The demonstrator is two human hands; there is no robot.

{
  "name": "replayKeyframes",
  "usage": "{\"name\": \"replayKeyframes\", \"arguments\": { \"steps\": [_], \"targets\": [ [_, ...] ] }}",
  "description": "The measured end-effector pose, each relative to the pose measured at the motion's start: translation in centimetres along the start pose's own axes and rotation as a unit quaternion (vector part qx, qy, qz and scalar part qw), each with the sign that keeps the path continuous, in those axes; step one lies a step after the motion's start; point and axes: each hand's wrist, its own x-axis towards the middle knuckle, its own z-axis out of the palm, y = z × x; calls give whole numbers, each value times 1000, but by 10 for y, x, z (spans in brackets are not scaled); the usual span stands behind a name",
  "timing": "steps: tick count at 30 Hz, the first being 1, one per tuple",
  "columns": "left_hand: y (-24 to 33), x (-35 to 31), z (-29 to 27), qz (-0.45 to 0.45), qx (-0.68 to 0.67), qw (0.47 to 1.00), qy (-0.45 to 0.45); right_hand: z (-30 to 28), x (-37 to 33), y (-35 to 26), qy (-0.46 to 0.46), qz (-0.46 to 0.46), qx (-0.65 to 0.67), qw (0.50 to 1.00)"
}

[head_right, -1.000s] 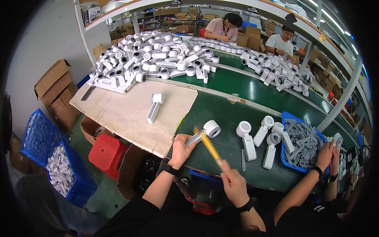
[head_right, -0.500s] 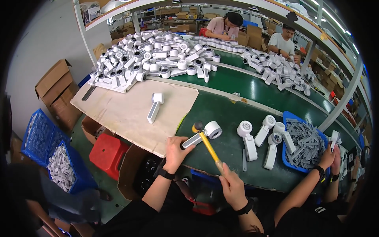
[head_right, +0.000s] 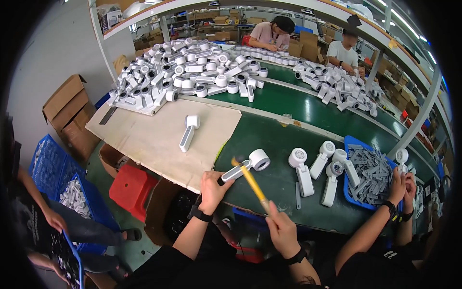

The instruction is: The person picks up a white fan component, places a grey plastic strip onto it, and strikes the strip with a yellow hammer. They then set the assembled component aside and repeat the process with another fan.

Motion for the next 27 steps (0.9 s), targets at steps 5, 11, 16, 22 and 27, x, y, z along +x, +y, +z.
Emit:
{"name": "replayKeyframes", "arguments": {
  "steps": [5,11,16,22,27],
  "targets": [
    [0,3,-3,-15,33,999,-23,-5,12,17,-3,47,-23,999],
    [21,28,4,27,26,997,-71,-3,11,28,22,76,-10,997],
    [-1,70,4,111,-19,988,-102,-14,-4,29,65,69,31,995],
    [-64,109,-5,44,129,990,23,-37,-59,51,180,149,69,970],
    [-67,120,25,-32,351,925,139,-51,-96,58,216,228,93,945]
  ]
}}
